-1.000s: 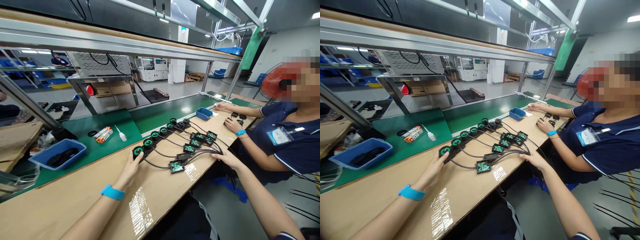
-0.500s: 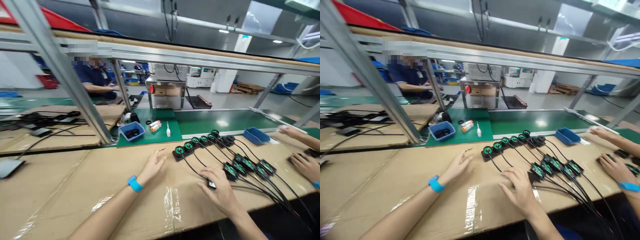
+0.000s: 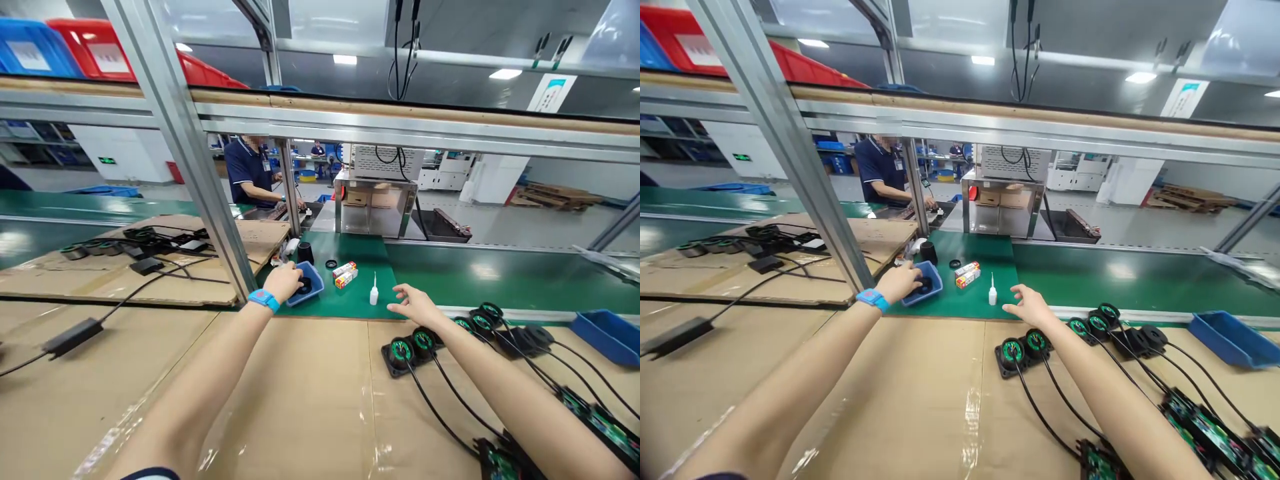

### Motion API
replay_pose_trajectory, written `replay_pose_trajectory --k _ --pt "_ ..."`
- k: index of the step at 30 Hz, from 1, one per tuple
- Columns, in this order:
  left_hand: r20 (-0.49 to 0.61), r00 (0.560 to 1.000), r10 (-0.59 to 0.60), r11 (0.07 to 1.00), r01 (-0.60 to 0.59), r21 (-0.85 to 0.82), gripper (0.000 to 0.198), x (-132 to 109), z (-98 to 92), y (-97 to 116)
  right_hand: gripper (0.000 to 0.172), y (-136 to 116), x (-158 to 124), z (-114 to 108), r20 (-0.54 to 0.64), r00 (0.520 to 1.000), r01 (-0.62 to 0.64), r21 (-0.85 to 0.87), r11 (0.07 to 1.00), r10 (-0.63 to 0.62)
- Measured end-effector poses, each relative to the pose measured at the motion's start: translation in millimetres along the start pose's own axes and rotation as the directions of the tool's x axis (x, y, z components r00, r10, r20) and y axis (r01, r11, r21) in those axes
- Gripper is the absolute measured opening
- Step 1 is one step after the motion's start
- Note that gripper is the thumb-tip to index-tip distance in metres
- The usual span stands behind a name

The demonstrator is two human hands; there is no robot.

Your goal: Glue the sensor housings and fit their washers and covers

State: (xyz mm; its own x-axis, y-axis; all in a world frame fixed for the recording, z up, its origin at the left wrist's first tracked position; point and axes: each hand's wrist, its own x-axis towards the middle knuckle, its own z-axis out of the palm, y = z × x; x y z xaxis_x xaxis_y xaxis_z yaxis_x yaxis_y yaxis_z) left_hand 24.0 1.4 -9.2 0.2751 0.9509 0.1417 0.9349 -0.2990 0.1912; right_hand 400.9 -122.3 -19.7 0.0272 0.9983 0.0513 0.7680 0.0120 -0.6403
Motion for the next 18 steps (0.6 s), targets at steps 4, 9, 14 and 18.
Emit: replay_pose_trajectory --k 4,9,14,18 --pt "0.085 0.996 -0.021 0.999 0.017 0.043 0.038 21 12.6 6 0.035 6 33 15 0.037 0.998 -0.055 0.017 0.998 0.054" --pt "0.104 0.994 -0.024 1.000 0.024 0.007 0.037 25 17.6 5 0.034 3 52 35 0.090 0.996 -0.032 0.060 0.998 0.027" --pt "0.025 1.000 -0.016 0.996 0.018 -0.089 0.036 17 -8.4 4 0.032 -4 53 44 0.096 0.995 -0.012 0.161 0.987 -0.003" --pt "0.016 0.997 0.082 0.971 -0.076 -0.226 0.033 -30 -20.7 26 0.031 -12 38 34 -0.024 0.999 -0.032 0.304 0.952 0.041"
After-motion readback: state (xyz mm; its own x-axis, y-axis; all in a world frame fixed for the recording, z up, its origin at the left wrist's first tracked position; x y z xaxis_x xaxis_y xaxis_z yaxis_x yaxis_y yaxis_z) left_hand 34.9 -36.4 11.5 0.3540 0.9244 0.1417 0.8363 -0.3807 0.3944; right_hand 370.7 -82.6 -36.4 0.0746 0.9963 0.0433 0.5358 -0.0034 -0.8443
